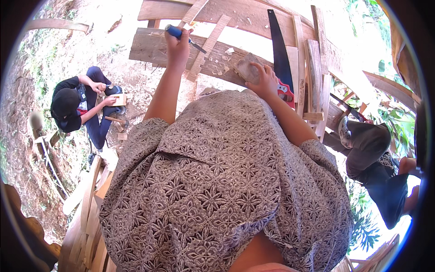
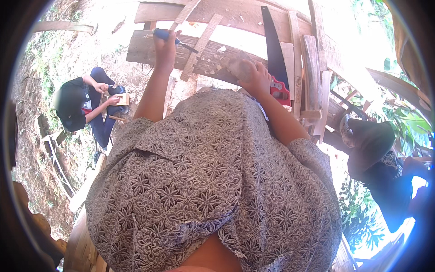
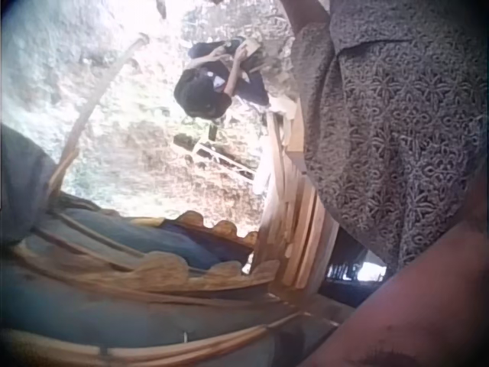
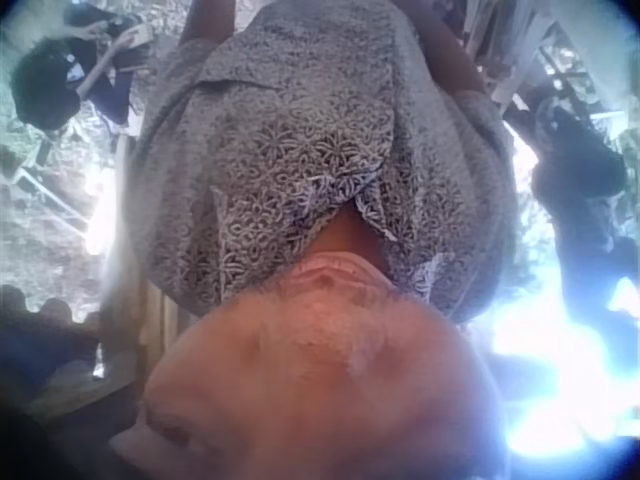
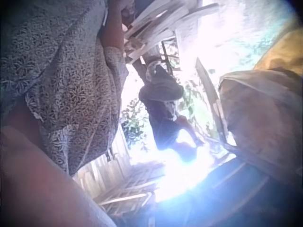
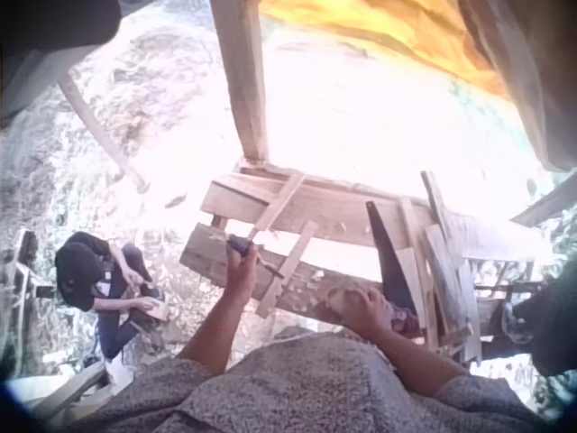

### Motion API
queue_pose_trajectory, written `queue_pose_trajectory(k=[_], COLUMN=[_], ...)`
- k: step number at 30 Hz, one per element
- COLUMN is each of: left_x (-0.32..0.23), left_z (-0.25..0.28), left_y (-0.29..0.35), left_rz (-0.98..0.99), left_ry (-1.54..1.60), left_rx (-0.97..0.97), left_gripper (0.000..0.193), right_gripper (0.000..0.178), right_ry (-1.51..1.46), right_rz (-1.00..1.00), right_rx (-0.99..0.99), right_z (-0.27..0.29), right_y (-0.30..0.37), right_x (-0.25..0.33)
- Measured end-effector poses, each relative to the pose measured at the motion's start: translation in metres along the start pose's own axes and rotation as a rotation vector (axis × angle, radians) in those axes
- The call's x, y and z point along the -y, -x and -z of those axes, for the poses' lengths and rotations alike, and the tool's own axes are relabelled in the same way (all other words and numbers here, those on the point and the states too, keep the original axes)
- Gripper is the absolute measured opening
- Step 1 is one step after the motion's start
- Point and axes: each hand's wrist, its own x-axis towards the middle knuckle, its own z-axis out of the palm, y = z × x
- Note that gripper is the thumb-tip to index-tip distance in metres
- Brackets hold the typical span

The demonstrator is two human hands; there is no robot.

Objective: The person carves a small wooden piece using a chisel and a red-handled tool, repeatedly marking and removing material. Another person works on wood nearby. The carved piece is held and inspected multiple times during the process.

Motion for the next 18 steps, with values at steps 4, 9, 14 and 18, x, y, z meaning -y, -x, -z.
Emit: queue_pose_trajectory(k=[4, 9, 14, 18], left_x=[-0.003, -0.002, -0.011, -0.018], left_z=[-0.010, -0.012, 0.003, 0.007], left_y=[0.003, 0.002, -0.004, -0.007], left_rz=[-0.067, -0.091, -0.161, -0.124], left_ry=[-0.176, -0.204, -0.236, -0.281], left_rx=[0.092, 0.130, 0.107, 0.101], left_gripper=[0.016, 0.014, 0.016, 0.020], right_gripper=[0.086, 0.087, 0.085, 0.083], right_ry=[-0.138, -0.085, -0.075, -0.075], right_rz=[-0.010, -0.034, -0.045, -0.022], right_rx=[-0.024, -0.034, -0.024, -0.021], right_z=[-0.008, -0.014, -0.014, -0.014], right_y=[0.002, 0.006, 0.009, 0.005], right_x=[-0.008, -0.001, 0.029, 0.037])
